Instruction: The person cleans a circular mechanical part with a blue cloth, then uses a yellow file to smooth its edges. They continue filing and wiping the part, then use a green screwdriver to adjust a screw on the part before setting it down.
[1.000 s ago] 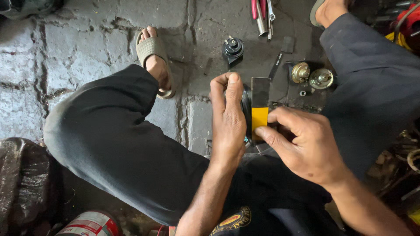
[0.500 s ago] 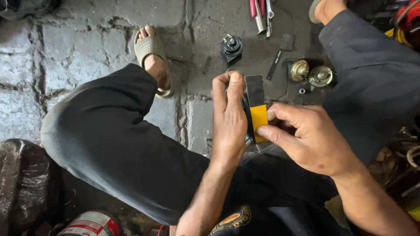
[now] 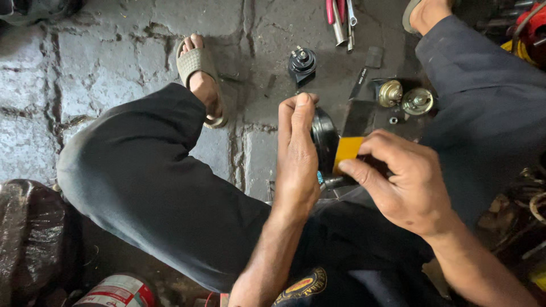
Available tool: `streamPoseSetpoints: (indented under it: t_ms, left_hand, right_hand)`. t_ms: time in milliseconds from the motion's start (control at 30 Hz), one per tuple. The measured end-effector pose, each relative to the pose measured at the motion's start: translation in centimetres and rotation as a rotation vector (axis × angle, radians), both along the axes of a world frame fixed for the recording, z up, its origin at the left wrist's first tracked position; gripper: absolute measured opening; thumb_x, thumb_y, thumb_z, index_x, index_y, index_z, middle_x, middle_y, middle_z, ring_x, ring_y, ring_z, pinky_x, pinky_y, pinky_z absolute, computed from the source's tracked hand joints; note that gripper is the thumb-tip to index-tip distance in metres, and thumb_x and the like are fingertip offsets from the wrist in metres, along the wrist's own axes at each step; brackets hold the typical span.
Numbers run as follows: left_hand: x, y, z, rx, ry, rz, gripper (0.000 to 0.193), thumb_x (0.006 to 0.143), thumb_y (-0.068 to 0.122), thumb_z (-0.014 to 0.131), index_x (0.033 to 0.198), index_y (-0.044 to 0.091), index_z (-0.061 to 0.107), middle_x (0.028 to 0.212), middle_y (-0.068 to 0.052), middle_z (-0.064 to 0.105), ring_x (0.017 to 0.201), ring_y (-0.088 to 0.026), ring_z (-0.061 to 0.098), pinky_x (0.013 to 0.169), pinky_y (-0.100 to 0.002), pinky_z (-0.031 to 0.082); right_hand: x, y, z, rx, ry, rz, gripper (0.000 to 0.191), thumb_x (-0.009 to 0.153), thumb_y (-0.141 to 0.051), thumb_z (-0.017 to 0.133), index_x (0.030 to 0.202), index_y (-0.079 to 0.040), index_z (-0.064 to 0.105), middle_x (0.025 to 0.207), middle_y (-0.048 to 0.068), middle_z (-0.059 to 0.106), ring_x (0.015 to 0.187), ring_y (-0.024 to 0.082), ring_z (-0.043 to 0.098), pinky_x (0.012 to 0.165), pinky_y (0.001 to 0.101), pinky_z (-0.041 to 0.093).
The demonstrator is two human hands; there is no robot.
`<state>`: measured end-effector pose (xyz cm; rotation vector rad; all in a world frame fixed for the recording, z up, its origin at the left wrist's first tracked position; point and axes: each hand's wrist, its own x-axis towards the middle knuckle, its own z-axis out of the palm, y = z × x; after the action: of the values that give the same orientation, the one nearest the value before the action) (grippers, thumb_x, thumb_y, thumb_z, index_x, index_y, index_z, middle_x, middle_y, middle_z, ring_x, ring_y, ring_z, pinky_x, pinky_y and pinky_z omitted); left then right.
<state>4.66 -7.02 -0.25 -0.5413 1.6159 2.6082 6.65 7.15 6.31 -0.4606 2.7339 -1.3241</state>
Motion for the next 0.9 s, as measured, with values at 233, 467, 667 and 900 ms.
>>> streamPoseSetpoints:
  t_ms: [233,467,667,900]
  left_hand:
    - [0.06,-0.13,-0.02,0.002,0.042,0.011,0.034,0.112,0.034,0.045,0.114,0.001,0.056,0.107,-0.006,0.052,0.105,-0.016,0.046,0.1,-0.033,0.039]
    - [-0.04,-0.28,0.0,-0.028,-0.034,-0.013,0.035,0.109,0.036,0.045,0.113,0.002,0.055,0.104,-0.005,0.053,0.102,-0.016,0.046,0.097,-0.032,0.04]
    - [-0.01,-0.31,-0.23,0.005,-0.027,0.009,0.032,0.108,0.033,0.047,0.113,0.002,0.055,0.103,-0.005,0.051,0.1,-0.015,0.045,0.095,-0.032,0.04]
    - [-0.06,-0.26,-0.59,0.046,-0.025,0.023,0.029,0.108,0.031,0.048,0.113,0.003,0.055,0.104,-0.004,0.051,0.101,-0.015,0.046,0.095,-0.031,0.04]
  right_hand:
    - [-0.17,-0.15,-0.05,0.029,0.04,-0.003,0.018,0.088,-0.007,0.078,0.097,0.002,0.066,0.083,0.008,0.066,0.065,0.015,0.063,0.058,0.0282,0.047]
    - [-0.34,-0.08,0.07,0.034,-0.085,0.022,0.019,0.085,-0.007,0.079,0.092,0.002,0.064,0.078,0.007,0.064,0.06,0.016,0.062,0.056,0.0298,0.048]
    - [-0.27,-0.12,-0.08,0.054,-0.09,0.04,0.019,0.084,-0.005,0.08,0.092,0.003,0.064,0.076,0.008,0.064,0.06,0.018,0.061,0.056,0.0311,0.048]
    - [-0.1,-0.09,-0.44,0.028,0.044,0.03,0.021,0.086,-0.004,0.079,0.096,0.004,0.062,0.083,0.01,0.064,0.066,0.02,0.064,0.06,0.032,0.05]
